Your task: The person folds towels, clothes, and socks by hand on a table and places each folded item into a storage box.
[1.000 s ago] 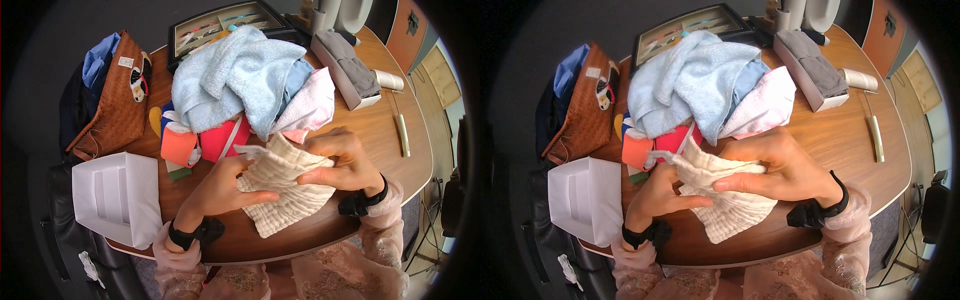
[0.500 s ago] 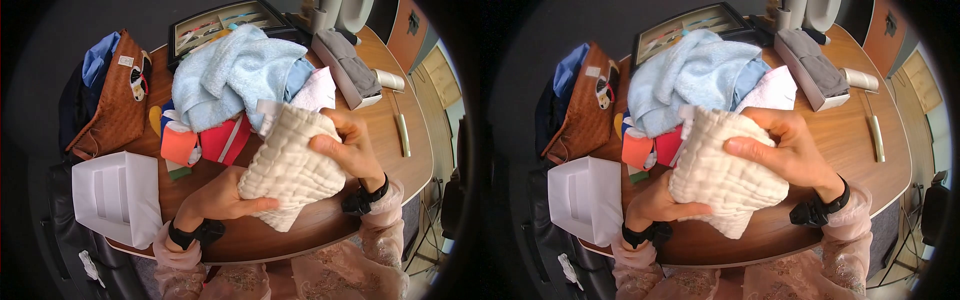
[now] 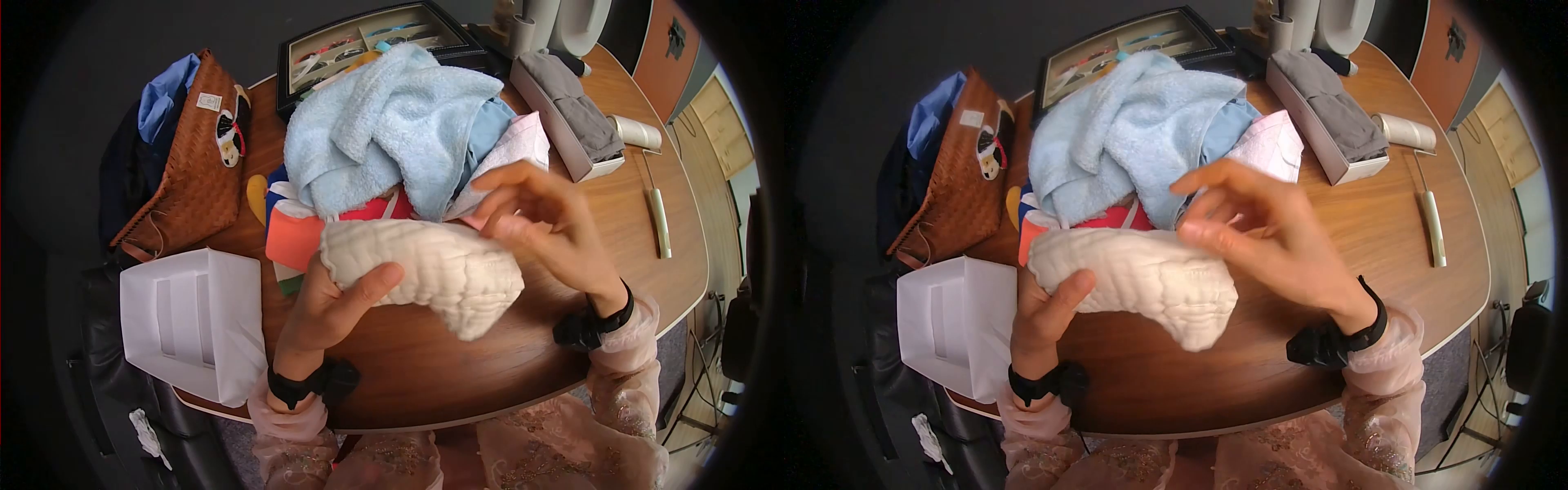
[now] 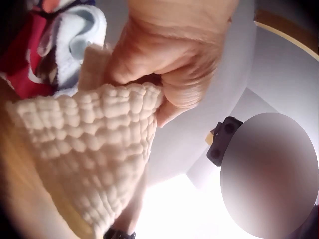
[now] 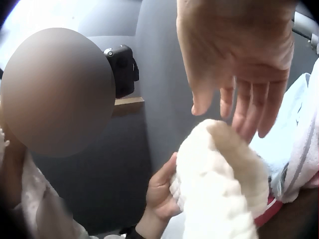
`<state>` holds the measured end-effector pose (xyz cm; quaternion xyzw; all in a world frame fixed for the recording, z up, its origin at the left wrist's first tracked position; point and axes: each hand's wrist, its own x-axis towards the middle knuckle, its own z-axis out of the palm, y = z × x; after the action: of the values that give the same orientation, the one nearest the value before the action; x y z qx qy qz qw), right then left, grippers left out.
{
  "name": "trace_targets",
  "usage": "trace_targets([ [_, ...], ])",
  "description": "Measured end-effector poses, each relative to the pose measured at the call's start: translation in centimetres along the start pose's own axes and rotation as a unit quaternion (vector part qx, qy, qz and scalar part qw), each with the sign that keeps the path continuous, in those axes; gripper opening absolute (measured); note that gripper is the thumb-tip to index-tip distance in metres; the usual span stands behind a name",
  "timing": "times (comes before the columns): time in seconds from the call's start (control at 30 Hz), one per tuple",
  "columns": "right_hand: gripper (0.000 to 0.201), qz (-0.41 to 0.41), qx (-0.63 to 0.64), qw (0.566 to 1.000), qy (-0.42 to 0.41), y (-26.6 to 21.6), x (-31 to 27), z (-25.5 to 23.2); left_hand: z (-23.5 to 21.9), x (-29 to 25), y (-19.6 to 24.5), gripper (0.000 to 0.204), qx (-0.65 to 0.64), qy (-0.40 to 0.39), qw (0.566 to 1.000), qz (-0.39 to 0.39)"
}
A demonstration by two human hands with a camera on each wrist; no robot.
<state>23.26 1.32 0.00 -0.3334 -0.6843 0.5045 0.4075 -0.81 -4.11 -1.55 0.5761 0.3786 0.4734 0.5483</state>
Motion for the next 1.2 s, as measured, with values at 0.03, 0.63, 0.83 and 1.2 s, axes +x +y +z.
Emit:
trace_targets([
  [0.03,0.036,0.034,-0.057,0.996,-0.054,0.0,-0.1,0.0,0.1,0.1,0.1,0.027,-0.015,0.017,1.000,0.014],
  [0.63,0.030,-0.028,0.017,0.999,-0.007,-0.3,-0.2,0.1,-0.5,1.0,-0.1,0.029,-0.030,0.113,0.993,0.001],
  [0.83,0.031,-0.003,-0.007,1.000,0.019,-0.7,0.0,0.1,-1.0,1.4,0.2,0.042,-0.082,0.182,0.979,0.033],
  [1.2,0.024,-0.072,-0.156,0.984,0.038,0.7,0.3,-0.1,-0.7,0.8,0.5,0.035,0.149,0.144,0.977,0.049],
])
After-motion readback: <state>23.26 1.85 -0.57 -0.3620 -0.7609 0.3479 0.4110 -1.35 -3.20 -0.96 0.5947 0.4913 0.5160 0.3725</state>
